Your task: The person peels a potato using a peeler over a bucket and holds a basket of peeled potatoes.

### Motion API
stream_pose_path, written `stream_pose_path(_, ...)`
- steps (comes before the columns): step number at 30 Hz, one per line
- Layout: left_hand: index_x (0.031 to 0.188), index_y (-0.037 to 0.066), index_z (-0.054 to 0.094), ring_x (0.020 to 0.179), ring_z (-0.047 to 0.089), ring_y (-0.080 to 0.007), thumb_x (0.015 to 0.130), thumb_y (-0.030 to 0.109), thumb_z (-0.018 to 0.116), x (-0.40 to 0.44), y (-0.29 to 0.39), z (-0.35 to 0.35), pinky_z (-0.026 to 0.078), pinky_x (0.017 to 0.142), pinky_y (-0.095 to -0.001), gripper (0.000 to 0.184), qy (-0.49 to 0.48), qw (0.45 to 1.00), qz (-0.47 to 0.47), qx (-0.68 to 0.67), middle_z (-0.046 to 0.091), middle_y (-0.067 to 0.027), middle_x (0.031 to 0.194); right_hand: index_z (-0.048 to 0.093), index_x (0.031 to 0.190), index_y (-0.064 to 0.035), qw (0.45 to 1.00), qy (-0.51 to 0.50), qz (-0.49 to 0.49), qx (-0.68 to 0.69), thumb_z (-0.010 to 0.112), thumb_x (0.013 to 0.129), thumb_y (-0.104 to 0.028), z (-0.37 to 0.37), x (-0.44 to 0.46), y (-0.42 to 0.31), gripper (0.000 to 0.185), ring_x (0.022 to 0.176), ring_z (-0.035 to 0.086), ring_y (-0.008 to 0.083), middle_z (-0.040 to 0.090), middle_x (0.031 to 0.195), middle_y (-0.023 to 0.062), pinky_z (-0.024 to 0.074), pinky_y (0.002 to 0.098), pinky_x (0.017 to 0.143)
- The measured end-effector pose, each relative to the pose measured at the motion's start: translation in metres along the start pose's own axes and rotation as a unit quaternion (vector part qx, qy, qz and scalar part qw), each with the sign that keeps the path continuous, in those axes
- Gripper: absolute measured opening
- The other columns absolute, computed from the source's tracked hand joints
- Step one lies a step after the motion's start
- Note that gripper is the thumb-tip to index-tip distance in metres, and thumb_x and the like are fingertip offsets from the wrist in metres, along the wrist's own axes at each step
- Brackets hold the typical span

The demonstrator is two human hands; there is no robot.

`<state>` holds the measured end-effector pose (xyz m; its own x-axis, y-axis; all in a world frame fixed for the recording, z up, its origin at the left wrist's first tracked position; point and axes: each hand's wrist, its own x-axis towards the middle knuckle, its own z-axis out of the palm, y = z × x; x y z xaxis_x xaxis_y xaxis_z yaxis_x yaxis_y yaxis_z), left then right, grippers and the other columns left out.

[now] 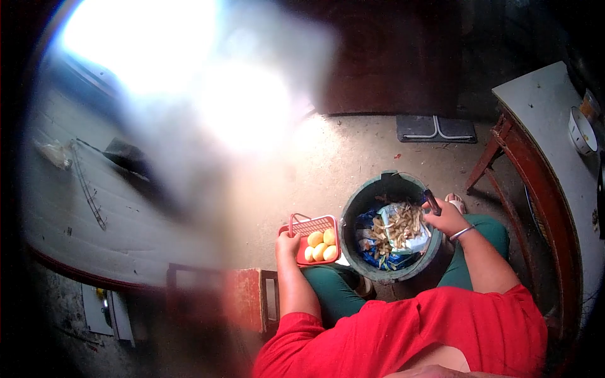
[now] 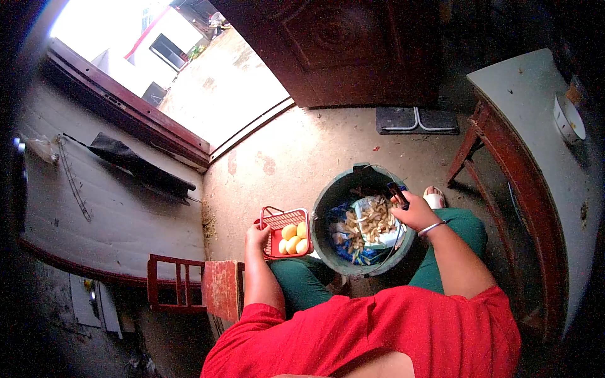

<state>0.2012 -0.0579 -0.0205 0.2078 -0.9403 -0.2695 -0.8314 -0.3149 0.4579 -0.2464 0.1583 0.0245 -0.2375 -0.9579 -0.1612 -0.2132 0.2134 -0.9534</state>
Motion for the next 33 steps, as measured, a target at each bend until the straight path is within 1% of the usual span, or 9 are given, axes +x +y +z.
stream_pose_path(11,0.096,0.0,0.064,0.084,0.065,-0.026,0.072,0.026,0.066,0.009,-0.009,0.006,0.05,0.076,-0.0355,0.036,0.006,1.0,0.026,0.016,0.066,-0.0186,0.089,0.058,0.094,0.0009,1.0,0.006,0.007,-0.02,0.066,0.074,-0.018,0.0,-0.002,-0.005,0.029,0.081,0.06,0.0168,0.064,0.086,0.0096,0.0461,0.0295,0.076)
stream_pose_path(13,0.09,0.001,0.063,0.049,0.055,-0.0132,0.074,0.03,0.069,0.001,-0.002,0.005,0.047,0.047,-0.0308,0.034,-0.057,0.996,0.063,-0.035,0.062,-0.0071,0.066,0.058,0.094,0.0007,1.0,0.007,0.006,-0.022,0.066,0.074,-0.019,0.0,-0.001,-0.002,0.029,0.081,0.06,0.017,0.064,0.086,0.0099,0.0461,0.0296,0.076)
stream_pose_path(15,0.096,0.0,0.061,0.049,0.055,-0.0141,0.074,0.029,0.07,-0.009,0.007,0.006,0.049,0.045,-0.0309,0.037,-0.084,0.996,0.031,-0.021,0.062,-0.0083,0.068,0.058,0.094,0.0006,1.0,0.005,0.007,-0.018,0.066,0.074,-0.019,0.001,0.0,0.001,0.029,0.08,0.06,0.0172,0.064,0.086,0.0101,0.0462,0.0296,0.075)
stream_pose_path(18,0.09,0.001,0.062,0.046,0.053,-0.0144,0.076,0.025,0.069,0.004,-0.006,0.015,0.043,0.038,-0.0298,0.028,0.003,0.989,0.137,0.047,0.059,-0.0067,0.063,0.059,0.094,0.0003,1.0,0.005,0.007,-0.017,0.065,0.074,-0.019,0.001,0.0,0.002,0.029,0.08,0.06,0.0175,0.064,0.086,0.0103,0.0461,0.0297,0.075)
stream_pose_path(21,0.088,0.002,0.062,0.043,0.052,-0.014,0.076,0.024,0.068,0.001,-0.003,0.011,0.042,0.037,-0.0298,0.026,-0.022,0.998,0.066,0.011,0.057,-0.0051,0.06,0.058,0.094,0.0003,1.0,0.007,0.003,-0.016,0.065,0.074,-0.019,0.001,0.001,0.003,0.029,0.08,0.06,0.0178,0.064,0.086,0.0104,0.0459,0.0298,0.075)
stream_pose_path(22,0.084,0.004,0.061,0.04,0.049,-0.0134,0.077,0.024,0.068,0.007,-0.009,0.013,0.039,0.035,-0.0292,0.022,-0.026,0.997,0.078,-0.003,0.054,-0.0033,0.056,0.058,0.094,0.0003,1.0,0.006,0.0,-0.011,0.065,0.074,-0.019,0.002,0.001,0.004,0.029,0.08,0.06,0.018,0.064,0.086,0.0104,0.0458,0.0298,0.076)
stream_pose_path(23,0.084,0.004,0.061,0.04,0.049,-0.0134,0.077,0.024,0.068,0.01,-0.011,0.014,0.039,0.035,-0.0292,0.022,-0.027,0.997,0.079,-0.003,0.054,-0.0033,0.056,0.058,0.094,0.0003,1.0,0.007,0.0,-0.012,0.065,0.074,-0.019,0.003,0.001,0.004,0.029,0.08,0.06,0.018,0.064,0.086,0.0104,0.0458,0.0298,0.076)
stream_pose_path(25,0.093,-0.002,0.064,0.078,0.065,-0.0228,0.072,0.025,0.065,0.002,0.001,0.007,0.049,0.071,-0.0348,0.034,-0.059,0.998,0.028,0.019,0.066,-0.0165,0.084,0.058,0.094,0.0004,1.0,0.008,-0.002,-0.014,0.066,0.074,-0.019,0.002,0.001,0.004,0.029,0.081,0.06,0.0179,0.063,0.086,0.0102,0.0457,0.0298,0.076)
stream_pose_path(33,0.093,-0.002,0.064,0.073,0.064,-0.0208,0.072,0.025,0.065,-0.016,0.014,0.0,0.049,0.067,-0.0335,0.034,-0.046,0.998,0.04,-0.026,0.066,-0.0153,0.081,0.058,0.094,0.001,1.0,0.006,0.003,-0.031,0.066,0.074,-0.018,-0.001,-0.004,-0.011,0.029,0.082,0.06,0.0178,0.063,0.087,0.0098,0.0457,0.0298,0.076)
